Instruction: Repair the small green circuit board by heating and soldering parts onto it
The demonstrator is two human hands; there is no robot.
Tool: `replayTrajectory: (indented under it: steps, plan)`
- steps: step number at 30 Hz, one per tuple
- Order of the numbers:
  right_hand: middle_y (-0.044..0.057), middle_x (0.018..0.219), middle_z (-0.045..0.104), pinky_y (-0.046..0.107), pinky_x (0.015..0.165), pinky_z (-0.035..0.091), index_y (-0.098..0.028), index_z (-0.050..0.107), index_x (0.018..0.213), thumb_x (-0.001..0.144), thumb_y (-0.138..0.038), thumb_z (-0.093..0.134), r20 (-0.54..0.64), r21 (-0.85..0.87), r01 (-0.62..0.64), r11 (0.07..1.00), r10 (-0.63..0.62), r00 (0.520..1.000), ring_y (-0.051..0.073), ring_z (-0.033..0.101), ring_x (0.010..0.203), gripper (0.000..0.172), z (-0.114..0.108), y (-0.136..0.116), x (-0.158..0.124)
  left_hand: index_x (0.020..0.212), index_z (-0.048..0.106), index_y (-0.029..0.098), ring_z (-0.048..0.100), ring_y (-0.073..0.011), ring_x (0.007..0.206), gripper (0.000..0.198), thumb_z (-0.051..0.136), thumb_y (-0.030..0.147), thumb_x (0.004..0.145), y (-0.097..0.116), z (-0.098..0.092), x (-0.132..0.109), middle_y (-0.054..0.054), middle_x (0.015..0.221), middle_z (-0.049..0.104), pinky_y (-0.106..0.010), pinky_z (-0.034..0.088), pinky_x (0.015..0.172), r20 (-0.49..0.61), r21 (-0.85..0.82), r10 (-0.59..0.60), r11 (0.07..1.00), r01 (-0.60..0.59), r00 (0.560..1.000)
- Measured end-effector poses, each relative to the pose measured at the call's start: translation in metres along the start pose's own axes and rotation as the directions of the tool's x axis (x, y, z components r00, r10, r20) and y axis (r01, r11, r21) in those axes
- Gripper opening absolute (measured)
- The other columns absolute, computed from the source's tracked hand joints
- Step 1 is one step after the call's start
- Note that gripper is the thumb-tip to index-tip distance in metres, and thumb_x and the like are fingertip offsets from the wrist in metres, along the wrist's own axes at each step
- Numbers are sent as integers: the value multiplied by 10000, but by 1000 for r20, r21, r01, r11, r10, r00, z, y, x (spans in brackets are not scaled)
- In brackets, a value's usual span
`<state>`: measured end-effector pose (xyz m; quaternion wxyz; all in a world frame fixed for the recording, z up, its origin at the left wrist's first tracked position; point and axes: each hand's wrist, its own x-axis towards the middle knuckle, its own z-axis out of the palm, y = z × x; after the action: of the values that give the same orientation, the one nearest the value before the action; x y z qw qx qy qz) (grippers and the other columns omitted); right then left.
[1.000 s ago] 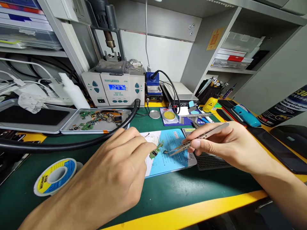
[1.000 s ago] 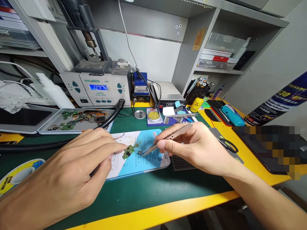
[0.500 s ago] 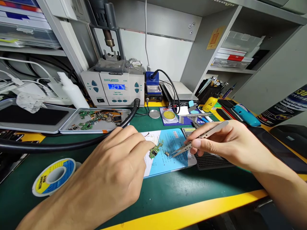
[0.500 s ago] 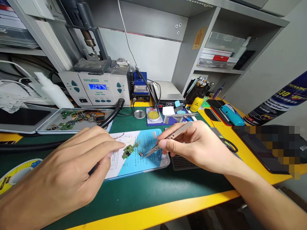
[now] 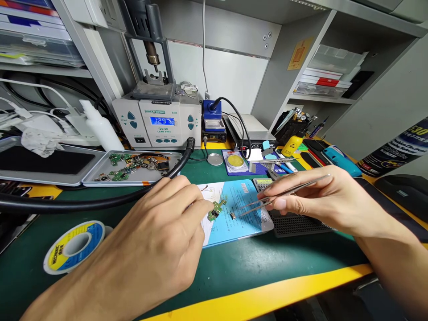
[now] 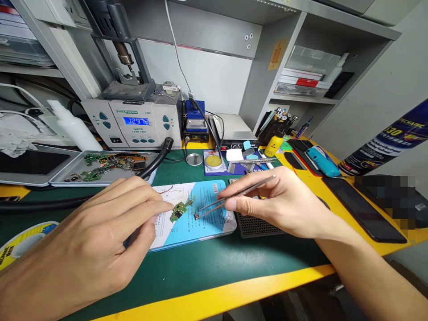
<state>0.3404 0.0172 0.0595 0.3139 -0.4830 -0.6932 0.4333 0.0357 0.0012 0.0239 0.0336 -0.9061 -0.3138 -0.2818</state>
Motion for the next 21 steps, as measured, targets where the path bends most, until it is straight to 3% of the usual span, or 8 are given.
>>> replayTrajectory:
  steps: [7, 15, 21]
  plan:
    - [83, 1004, 875, 318, 747, 674, -269, 908, 960, 769, -419, 946, 21, -2, 7, 1000, -7, 1000, 293, 826, 894, 246, 0, 1, 3, 902, 657, 168, 524, -246, 875, 215, 531, -4, 931, 1, 1, 1, -56, 865, 615, -490, 457, 861, -2, 4, 16, 1000, -16, 1000]
    - [97, 961, 872, 299, 614, 654, -253, 907, 867, 773, -470, 927, -8, -16, 4, 1000, -4, 1000, 254, 803, 740, 238, 3, -2, 5, 919, 650, 174, 512, -248, 870, 211, 517, 13, 940, 1, -1, 2, -57, 880, 610, -474, 430, 807, 3, 1, 3, 1000, -3, 1000]
    - [77, 898, 870, 331, 643, 662, -276, 911, 900, 789, -459, 920, 12, -30, 1, 1000, -1, 1000, 269, 808, 727, 215, 4, -2, 3, 930, 671, 167, 517, -243, 862, 215, 519, 16, 948, 0, 0, 3, -52, 849, 609, -472, 438, 824, -18, -1, 0, 1000, 0, 1000]
